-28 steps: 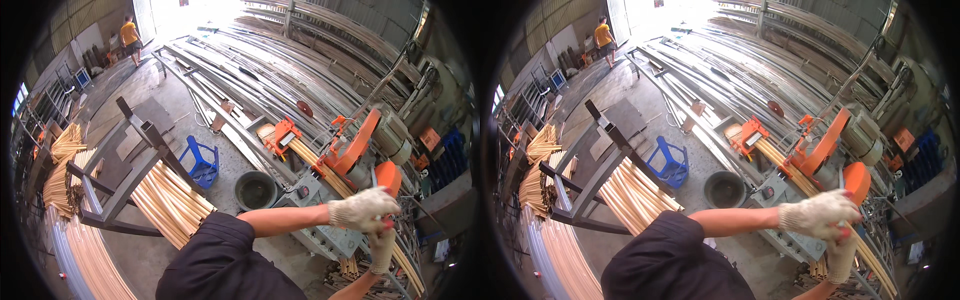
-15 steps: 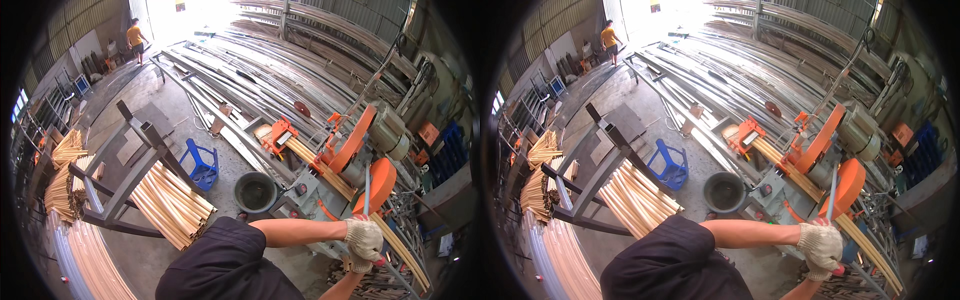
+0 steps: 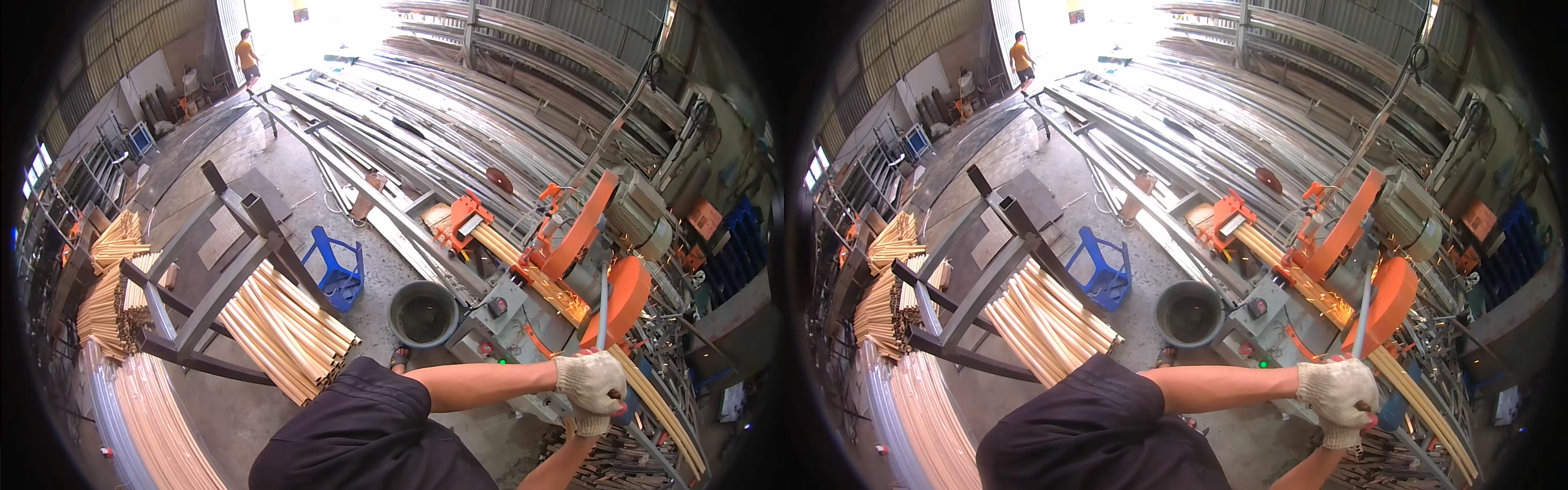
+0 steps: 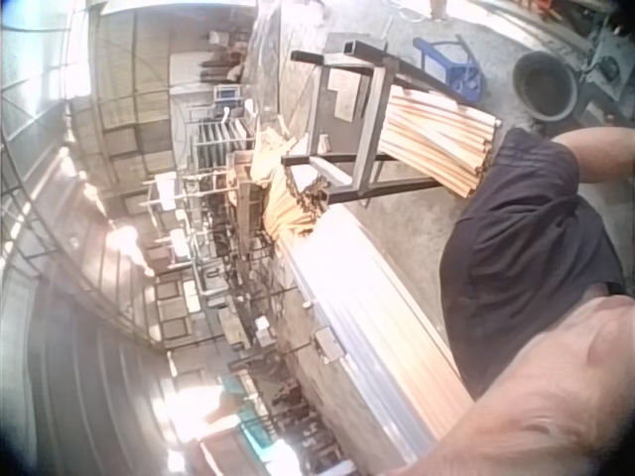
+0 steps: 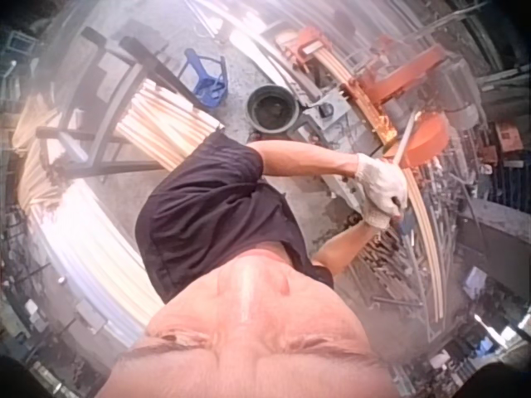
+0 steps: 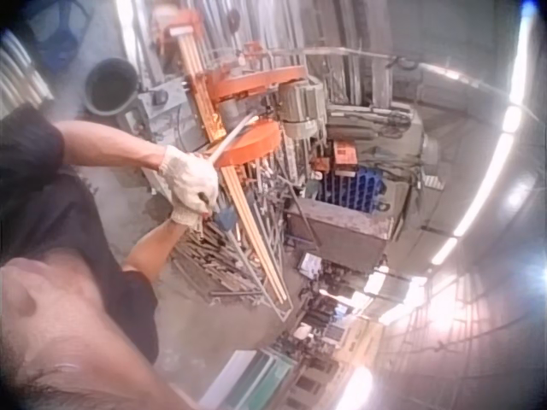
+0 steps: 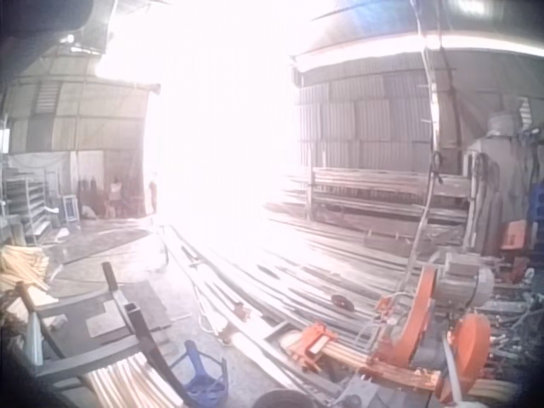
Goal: The person uses a circular saw to cut multiple metal tubes at once, then stacks the cut tubes onto a metal rack and uses an air nozzle to clean the saw table.
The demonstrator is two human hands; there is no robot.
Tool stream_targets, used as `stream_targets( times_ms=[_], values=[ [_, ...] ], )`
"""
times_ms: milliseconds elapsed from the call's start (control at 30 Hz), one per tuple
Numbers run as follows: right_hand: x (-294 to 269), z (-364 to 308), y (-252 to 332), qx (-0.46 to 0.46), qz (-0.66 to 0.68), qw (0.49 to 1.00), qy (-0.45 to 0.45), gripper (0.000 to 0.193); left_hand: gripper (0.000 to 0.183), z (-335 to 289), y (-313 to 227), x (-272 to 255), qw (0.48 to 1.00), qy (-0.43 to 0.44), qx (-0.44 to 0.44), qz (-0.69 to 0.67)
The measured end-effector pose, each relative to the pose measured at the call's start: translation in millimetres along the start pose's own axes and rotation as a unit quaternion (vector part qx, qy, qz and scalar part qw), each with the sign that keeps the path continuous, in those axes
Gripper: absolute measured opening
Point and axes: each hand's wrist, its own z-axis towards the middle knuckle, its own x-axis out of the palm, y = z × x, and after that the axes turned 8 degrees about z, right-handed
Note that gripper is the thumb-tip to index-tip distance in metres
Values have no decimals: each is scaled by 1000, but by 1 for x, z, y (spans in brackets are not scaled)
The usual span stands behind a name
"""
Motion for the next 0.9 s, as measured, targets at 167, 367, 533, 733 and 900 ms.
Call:
stream_targets(
  times_ms=[167, 367, 533, 733, 900],
  values=[
    [11, -4, 1, -3, 11, 1000, 2, 24, 34, 19, 32, 18, 955, -36, 272, -116],
    [10, -7, -4, -7, 16, 1000, -7, 25, 23, 20, 47, -8, 872, -55, 434, -218],
    [12, -6, -2, -8, 20, 1000, -13, 26, 25, 17, 53, -17, 863, -26, 447, -233],
    [12, -8, -7, -10, 16, 1000, -20, 27, 23, 24, 55, -5, 849, -26, 473, -236],
    [14, -11, -7, -12, 23, 999, -23, 28, 19, 23, 59, -1, 839, -47, 475, -261]
  ],
)
